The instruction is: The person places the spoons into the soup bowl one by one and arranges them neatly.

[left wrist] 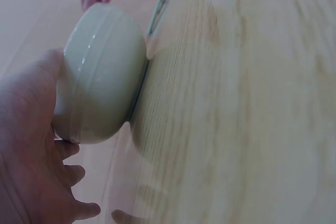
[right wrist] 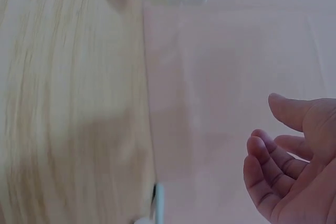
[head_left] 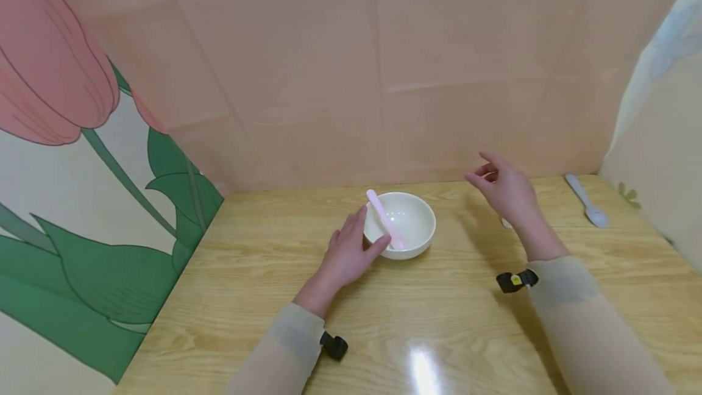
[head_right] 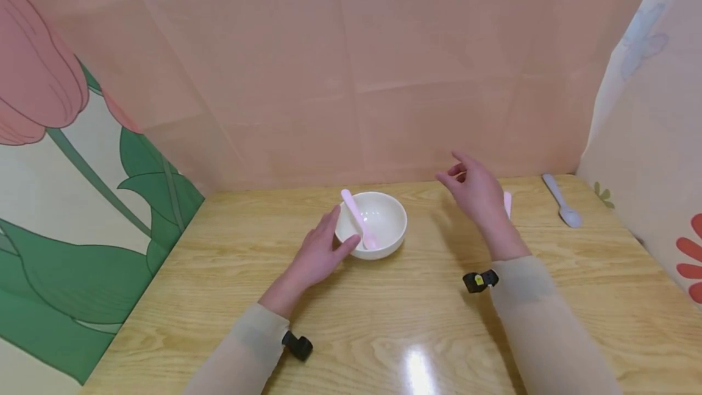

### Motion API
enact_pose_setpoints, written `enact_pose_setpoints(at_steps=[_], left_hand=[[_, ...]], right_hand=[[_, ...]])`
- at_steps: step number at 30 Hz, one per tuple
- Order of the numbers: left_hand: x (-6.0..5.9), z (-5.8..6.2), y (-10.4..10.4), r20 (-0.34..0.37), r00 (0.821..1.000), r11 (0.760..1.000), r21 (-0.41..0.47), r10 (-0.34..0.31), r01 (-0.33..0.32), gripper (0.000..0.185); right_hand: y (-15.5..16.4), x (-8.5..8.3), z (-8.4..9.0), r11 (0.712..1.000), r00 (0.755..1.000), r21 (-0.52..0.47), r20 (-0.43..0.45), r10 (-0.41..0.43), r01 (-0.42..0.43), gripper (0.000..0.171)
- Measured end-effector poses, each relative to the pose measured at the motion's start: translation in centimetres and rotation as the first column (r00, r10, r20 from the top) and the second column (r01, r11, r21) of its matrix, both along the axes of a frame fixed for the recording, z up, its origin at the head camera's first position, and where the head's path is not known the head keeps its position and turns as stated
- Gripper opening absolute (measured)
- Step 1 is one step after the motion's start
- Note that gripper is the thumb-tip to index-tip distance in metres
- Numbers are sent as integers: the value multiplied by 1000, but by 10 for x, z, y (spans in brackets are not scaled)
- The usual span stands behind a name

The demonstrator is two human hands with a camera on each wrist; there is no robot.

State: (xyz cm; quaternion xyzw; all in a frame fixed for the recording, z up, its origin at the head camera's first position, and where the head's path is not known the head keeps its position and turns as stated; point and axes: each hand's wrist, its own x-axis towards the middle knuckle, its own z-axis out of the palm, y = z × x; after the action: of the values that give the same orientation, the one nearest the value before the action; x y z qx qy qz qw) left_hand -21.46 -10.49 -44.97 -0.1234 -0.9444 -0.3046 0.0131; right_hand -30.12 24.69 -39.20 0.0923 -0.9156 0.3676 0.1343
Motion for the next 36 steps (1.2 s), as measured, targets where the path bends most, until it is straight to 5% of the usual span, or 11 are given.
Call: enact_pose_setpoints(at_steps=[15, 36], left_hand=[[1, 3, -3, 18, 1000, 1000, 0, 6, -6, 103], [2, 3, -5, 12, 1000, 1000, 11, 0, 0, 102]], right_hand=[[41, -11, -19, 998, 993, 7, 101, -55, 54, 78], [69, -18, -52, 1000, 978, -1, 208, -7, 7, 72]])
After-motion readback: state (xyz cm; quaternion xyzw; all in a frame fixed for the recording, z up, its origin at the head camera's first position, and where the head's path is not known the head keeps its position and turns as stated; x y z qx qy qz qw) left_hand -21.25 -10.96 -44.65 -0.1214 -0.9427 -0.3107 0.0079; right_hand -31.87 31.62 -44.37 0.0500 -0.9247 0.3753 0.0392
